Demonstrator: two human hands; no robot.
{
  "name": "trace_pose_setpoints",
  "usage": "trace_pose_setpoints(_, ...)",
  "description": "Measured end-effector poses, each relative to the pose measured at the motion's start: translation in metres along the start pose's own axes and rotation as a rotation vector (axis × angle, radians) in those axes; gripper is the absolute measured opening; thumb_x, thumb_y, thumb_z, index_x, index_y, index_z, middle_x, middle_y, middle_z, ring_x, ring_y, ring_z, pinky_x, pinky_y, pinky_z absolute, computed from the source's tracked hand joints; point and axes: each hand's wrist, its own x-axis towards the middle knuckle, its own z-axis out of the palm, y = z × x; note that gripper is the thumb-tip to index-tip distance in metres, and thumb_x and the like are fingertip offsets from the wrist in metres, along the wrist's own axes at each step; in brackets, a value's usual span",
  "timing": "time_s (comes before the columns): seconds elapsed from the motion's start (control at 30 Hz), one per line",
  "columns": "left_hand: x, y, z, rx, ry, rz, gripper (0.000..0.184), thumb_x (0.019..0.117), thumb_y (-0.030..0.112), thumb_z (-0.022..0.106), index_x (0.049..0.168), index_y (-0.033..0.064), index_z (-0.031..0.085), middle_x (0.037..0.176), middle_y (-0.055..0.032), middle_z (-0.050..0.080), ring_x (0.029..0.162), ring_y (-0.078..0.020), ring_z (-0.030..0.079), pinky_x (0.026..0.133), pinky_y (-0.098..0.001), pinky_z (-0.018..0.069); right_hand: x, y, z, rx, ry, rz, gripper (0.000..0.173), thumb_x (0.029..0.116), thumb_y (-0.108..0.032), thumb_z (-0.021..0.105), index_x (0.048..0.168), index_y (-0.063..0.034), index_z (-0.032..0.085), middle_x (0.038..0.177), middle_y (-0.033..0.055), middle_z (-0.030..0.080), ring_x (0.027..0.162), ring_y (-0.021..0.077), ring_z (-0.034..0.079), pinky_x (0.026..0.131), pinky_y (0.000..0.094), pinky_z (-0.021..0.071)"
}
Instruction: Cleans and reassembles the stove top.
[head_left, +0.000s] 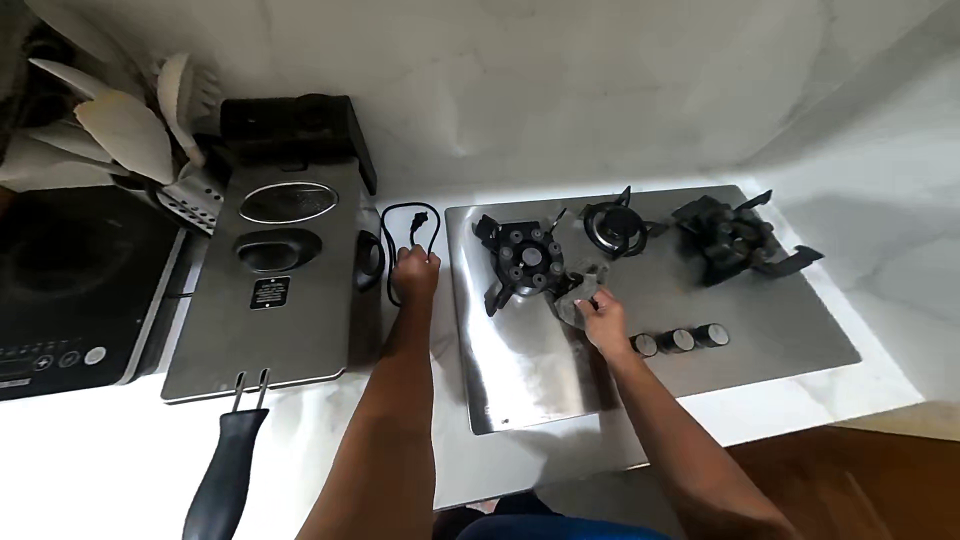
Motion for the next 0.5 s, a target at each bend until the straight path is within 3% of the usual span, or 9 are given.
trace_pose_setpoints(0.1, -0.002, -0.003, 0.003, -0.016, 0.064, 0.026, 0.029, 0.1002, 0.025, 0.062, 0.106, -0.0017, 0.072, 0.115, -0.0259, 0.067, 0.104, -0.0427, 0.068, 0.087, -0.0610, 0.0538, 0.002, -0.013, -0.006, -0.073, 0.087, -0.155, 0.016, 0.0924, -0.001, 0.066, 0.097, 0.0130, 0.071, 0.104, 0.0278, 0.070, 0.103, 0.0362, 0.068, 0.094, 0.0470, 0.0542)
trace_pose_setpoints(0.2, -0.003, -0.002, 0.003, -0.032, 0.080, 0.028, 0.028, 0.0995, 0.024, 0.063, 0.105, -0.0014, 0.072, 0.115, -0.0259, 0.067, 0.103, -0.0428, 0.068, 0.087, -0.0609, 0.0540, 0.035, -0.075, -0.040, -0.139, 0.038, -0.089, 0.022, 0.1000, -0.009, 0.064, 0.102, 0.0130, 0.069, 0.103, 0.0285, 0.068, 0.096, 0.0374, 0.067, 0.089, 0.0524, 0.0537)
trace_pose_setpoints(0.3, -0.003, -0.004, 0.005, -0.028, 0.084, 0.032, 0.028, 0.0993, 0.025, 0.064, 0.106, -0.0009, 0.072, 0.115, -0.0255, 0.067, 0.103, -0.0418, 0.069, 0.087, -0.0601, 0.0544, 0.107, -0.126, -0.057, -0.107, -0.068, 0.090, 0.030, 0.1040, -0.022, 0.062, 0.112, 0.0057, 0.069, 0.105, 0.0253, 0.069, 0.097, 0.0368, 0.067, 0.089, 0.0588, 0.0522)
trace_pose_setpoints(0.4, -0.001, -0.005, 0.008, -0.026, 0.106, 0.065, 0.028, 0.0992, 0.024, 0.064, 0.103, -0.0026, 0.072, 0.110, -0.0261, 0.068, 0.101, -0.0423, 0.069, 0.085, -0.0609, 0.0547, 0.178, -0.145, -0.041, 0.044, -0.064, 0.172, 0.035, 0.1048, -0.029, 0.058, 0.122, 0.0004, 0.067, 0.117, 0.0218, 0.067, 0.107, 0.0327, 0.066, 0.094, 0.0558, 0.0524)
trace_pose_setpoints(0.5, 0.001, -0.008, 0.011, -0.029, 0.108, 0.078, 0.027, 0.0993, 0.024, 0.065, 0.099, -0.0028, 0.070, 0.108, -0.0256, 0.067, 0.098, -0.0415, 0.069, 0.083, -0.0605, 0.0551, 0.226, -0.149, -0.016, 0.052, -0.015, 0.174, 0.042, 0.1055, -0.034, 0.057, 0.118, 0.0036, 0.068, 0.122, 0.0240, 0.066, 0.113, 0.0356, 0.064, 0.098, 0.0570, 0.0502)
